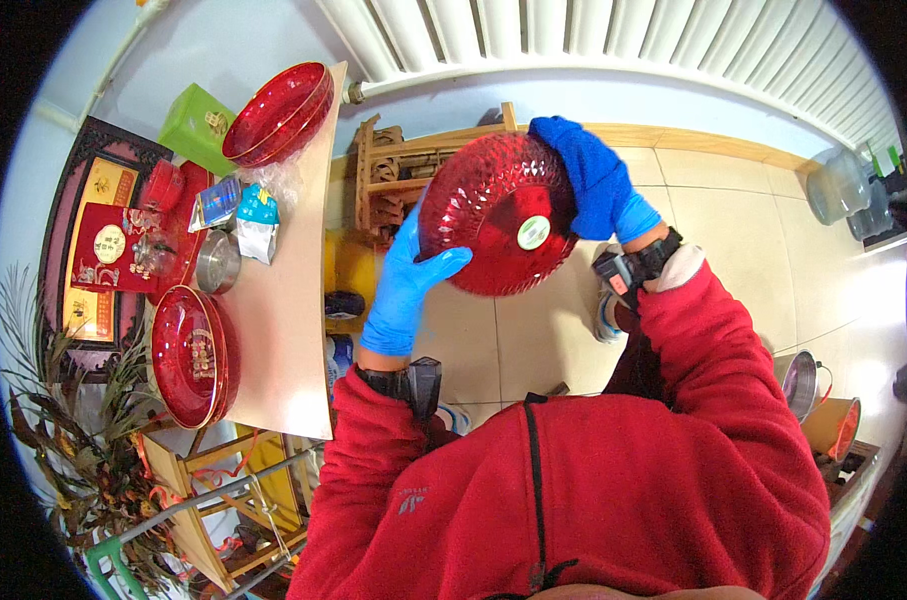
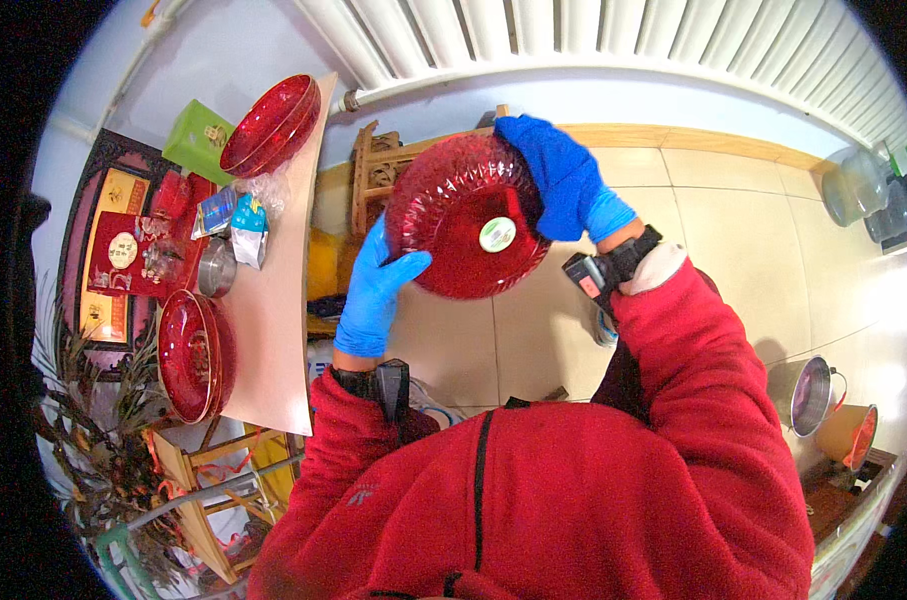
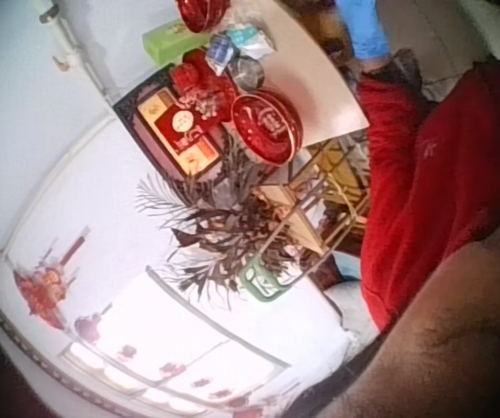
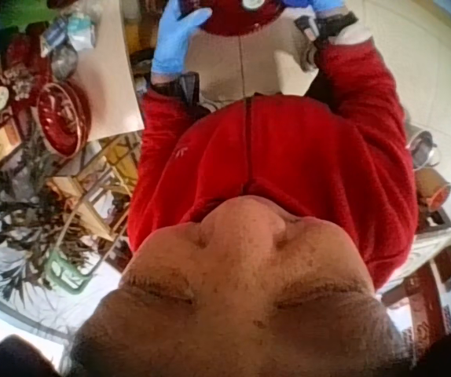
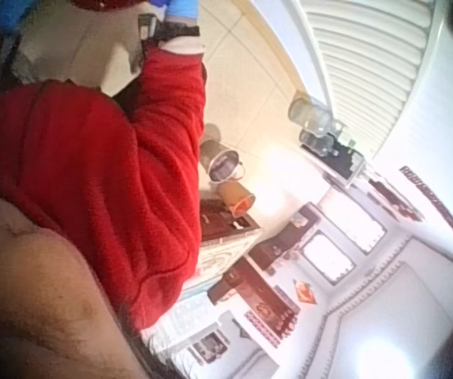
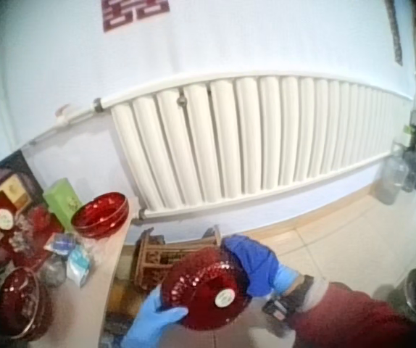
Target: The person wipes the interior and exterior surfaces of red ceramic plates with a blue cloth, handling one plate at a time. They rotate each plate to clean all sides and place it back on a stack on the table.
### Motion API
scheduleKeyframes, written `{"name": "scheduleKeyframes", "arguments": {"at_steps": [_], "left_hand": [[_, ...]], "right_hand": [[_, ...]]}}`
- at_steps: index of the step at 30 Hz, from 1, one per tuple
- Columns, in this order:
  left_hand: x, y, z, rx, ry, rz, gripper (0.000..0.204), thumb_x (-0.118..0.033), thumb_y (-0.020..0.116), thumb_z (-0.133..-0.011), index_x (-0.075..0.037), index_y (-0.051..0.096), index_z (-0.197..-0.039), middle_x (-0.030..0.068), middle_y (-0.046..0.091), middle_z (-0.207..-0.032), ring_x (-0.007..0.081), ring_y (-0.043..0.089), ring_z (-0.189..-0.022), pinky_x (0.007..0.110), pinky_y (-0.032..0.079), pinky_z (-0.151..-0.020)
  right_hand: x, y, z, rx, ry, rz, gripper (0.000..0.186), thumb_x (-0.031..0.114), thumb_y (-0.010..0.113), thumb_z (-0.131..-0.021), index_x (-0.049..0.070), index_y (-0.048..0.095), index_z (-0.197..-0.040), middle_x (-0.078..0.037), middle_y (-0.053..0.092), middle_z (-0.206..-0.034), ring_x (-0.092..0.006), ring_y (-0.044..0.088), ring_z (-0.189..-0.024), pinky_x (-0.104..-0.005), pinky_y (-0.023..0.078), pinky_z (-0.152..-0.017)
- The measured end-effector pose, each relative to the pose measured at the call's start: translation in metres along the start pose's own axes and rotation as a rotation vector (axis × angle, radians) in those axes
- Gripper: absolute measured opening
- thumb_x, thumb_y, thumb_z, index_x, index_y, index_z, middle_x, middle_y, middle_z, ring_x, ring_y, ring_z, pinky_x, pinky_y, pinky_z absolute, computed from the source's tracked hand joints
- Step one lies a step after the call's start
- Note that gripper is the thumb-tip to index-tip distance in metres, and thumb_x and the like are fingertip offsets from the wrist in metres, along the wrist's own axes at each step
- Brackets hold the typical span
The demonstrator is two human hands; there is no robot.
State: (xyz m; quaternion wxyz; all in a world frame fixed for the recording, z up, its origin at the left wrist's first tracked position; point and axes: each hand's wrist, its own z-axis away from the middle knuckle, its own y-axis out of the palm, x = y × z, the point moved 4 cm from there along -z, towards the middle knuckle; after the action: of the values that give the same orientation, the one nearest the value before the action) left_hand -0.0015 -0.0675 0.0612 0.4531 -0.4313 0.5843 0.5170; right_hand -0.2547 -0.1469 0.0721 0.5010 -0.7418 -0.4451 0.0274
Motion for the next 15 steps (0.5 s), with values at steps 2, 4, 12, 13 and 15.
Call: {"name": "scheduleKeyframes", "arguments": {"at_steps": [2,4,12,13,15], "left_hand": [[-0.002,0.004,-0.014,0.044,0.162,-0.423,0.104,-0.012,0.085,-0.073,-0.009,0.022,-0.156,0.0145,0.047,-0.144,0.0260,0.051,-0.127,0.039,0.041,-0.108],[0.003,0.017,-0.013,0.126,0.275,-0.478,0.104,-0.014,0.086,-0.072,-0.010,0.023,-0.155,0.0157,0.048,-0.143,0.0268,0.052,-0.127,0.039,0.043,-0.106],[0.023,0.020,-0.009,0.165,-0.177,-0.280,0.056,-0.017,0.085,-0.072,-0.002,0.061,-0.121,0.0074,0.067,-0.109,0.0171,0.063,-0.100,0.034,0.050,-0.091],[0.024,0.018,-0.008,0.157,-0.247,-0.205,0.053,-0.017,0.086,-0.072,-0.002,0.063,-0.117,0.0061,0.068,-0.105,0.0161,0.063,-0.097,0.034,0.051,-0.088],[0.025,0.020,-0.003,0.098,-0.261,-0.067,0.046,-0.013,0.084,-0.072,-0.003,0.064,-0.112,0.0041,0.068,-0.102,0.0148,0.063,-0.094,0.033,0.051,-0.087]], "right_hand": [[0.000,-0.011,-0.001,0.001,-0.090,0.107,0.097,0.019,0.077,-0.053,0.006,0.043,-0.144,-0.020,0.050,-0.139,-0.0398,0.044,-0.133,-0.0433,0.033,-0.114],[0.005,-0.007,-0.001,0.119,-0.238,0.128,0.096,0.021,0.077,-0.055,0.007,0.044,-0.143,-0.020,0.049,-0.140,-0.0394,0.044,-0.133,-0.0438,0.034,-0.113],[0.025,0.024,0.000,0.222,-0.295,-0.075,0.106,0.048,0.083,-0.046,0.004,0.051,-0.137,-0.020,0.055,-0.132,-0.0406,0.050,-0.125,-0.0444,0.037,-0.110],[0.025,0.026,0.000,0.211,-0.286,-0.072,0.105,0.048,0.083,-0.047,0.004,0.051,-0.137,-0.021,0.055,-0.132,-0.0409,0.050,-0.125,-0.0447,0.037,-0.110],[0.023,0.028,0.001,0.182,-0.293,-0.075,0.102,0.049,0.083,-0.048,0.004,0.053,-0.135,-0.021,0.055,-0.131,-0.0414,0.050,-0.124,-0.0453,0.038,-0.109]]}}
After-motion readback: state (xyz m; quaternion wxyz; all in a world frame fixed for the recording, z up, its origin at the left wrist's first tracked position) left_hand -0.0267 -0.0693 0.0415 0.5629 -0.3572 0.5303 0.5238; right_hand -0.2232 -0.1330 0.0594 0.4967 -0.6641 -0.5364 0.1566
